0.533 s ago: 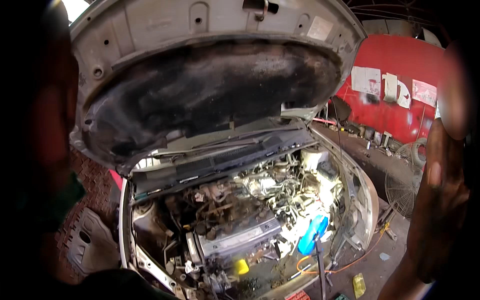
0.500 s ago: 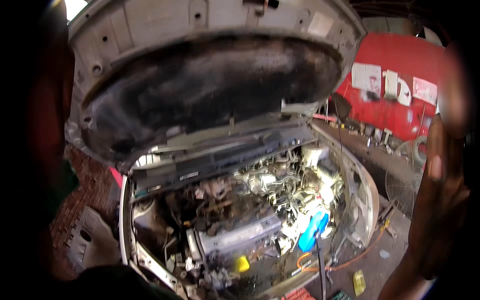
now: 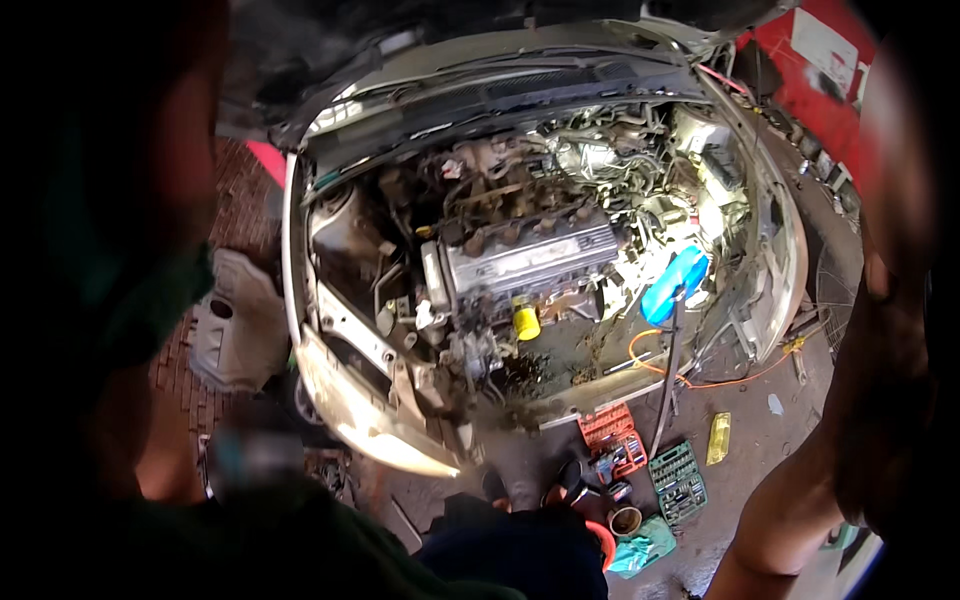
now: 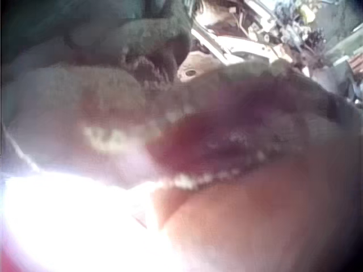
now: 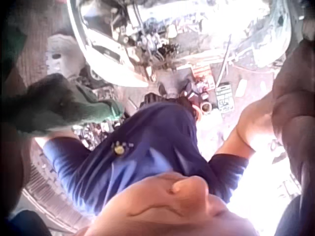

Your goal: The person works under the hood of a white car, using a ratchet to loosen and remove bolts from the engine. They wipe their hands with a rag and continue to manipulate engine components with both hands.

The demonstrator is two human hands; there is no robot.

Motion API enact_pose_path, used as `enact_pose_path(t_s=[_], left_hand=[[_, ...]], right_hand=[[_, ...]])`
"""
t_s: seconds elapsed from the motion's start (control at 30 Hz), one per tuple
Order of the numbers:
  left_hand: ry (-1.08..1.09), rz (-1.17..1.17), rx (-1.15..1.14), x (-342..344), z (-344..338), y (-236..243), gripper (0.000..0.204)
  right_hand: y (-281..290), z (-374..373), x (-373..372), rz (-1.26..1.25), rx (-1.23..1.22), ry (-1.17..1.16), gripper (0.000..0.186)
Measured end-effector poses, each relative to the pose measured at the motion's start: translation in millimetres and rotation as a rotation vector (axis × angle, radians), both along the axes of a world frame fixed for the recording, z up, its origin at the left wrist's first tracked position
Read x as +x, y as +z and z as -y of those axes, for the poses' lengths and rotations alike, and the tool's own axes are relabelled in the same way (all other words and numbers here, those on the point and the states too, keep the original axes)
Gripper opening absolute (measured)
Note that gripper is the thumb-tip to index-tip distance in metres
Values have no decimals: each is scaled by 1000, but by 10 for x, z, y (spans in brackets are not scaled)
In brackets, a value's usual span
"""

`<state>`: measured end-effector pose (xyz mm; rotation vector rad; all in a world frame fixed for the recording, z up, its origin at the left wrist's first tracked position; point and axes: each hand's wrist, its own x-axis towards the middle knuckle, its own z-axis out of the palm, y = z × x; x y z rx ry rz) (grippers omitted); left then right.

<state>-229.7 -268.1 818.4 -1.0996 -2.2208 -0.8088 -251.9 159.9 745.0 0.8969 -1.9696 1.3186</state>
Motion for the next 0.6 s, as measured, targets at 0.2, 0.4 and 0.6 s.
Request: enact_pose_path(t_s=[0.2, 0.4, 0.6], left_hand=[[-34, 3, -10, 76, -60, 121, 75], [139, 65, -99, 464, -13, 272, 78], [130, 67, -91, 401, 11, 393, 81]], right_hand=[[176, -88, 179, -7, 4, -7, 54], [-115, 138, -76, 50, -64, 177, 57], [120, 101, -86, 21, -69, 173, 61]])
